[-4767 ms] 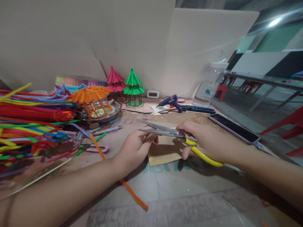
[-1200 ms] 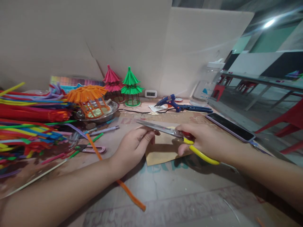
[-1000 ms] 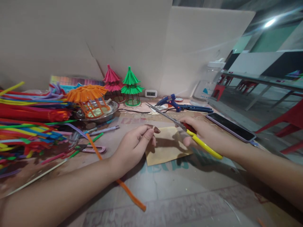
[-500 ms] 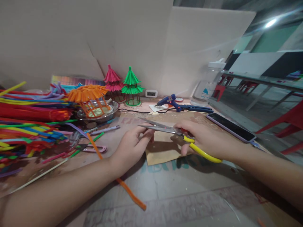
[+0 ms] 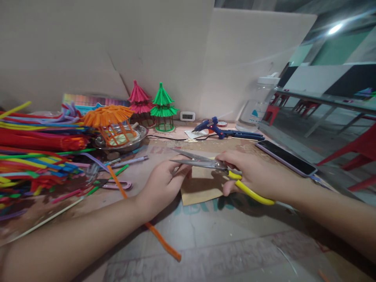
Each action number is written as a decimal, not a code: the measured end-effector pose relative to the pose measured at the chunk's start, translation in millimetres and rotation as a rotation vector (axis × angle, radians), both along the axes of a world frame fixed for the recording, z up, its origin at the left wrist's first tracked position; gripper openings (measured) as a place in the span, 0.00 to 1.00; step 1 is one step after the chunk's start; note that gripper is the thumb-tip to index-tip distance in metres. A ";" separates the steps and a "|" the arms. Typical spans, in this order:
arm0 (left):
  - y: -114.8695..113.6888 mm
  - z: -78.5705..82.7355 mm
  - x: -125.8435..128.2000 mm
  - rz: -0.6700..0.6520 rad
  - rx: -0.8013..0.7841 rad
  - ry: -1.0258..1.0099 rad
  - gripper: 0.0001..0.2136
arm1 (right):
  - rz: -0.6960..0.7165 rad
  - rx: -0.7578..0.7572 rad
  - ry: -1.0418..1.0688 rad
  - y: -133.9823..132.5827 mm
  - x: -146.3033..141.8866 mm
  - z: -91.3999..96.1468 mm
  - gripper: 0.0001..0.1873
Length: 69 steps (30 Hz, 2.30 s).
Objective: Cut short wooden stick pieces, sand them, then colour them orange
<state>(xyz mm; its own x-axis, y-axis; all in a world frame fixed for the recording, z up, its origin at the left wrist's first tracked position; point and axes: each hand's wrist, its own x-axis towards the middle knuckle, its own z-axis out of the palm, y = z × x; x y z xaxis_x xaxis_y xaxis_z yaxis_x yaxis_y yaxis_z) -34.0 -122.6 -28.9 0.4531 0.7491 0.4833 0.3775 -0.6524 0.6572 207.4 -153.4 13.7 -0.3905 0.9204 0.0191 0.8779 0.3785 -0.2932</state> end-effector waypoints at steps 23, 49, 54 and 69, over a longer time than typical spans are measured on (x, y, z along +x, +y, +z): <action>-0.1 -1.5 -0.7 -0.005 0.006 0.000 0.11 | 0.070 0.095 -0.053 3.7 5.0 -6.1 0.24; 0.5 -6.3 1.1 -0.017 -0.071 -0.077 0.13 | -0.013 0.216 0.096 16.6 19.8 -17.0 0.13; 0.0 -4.6 1.5 -0.026 -0.081 -0.100 0.12 | 0.029 0.250 0.091 23.9 26.1 -17.3 0.15; 0.4 -7.4 1.8 -0.040 -0.217 -0.145 0.14 | -0.270 0.215 -0.099 68.6 78.5 -23.5 0.27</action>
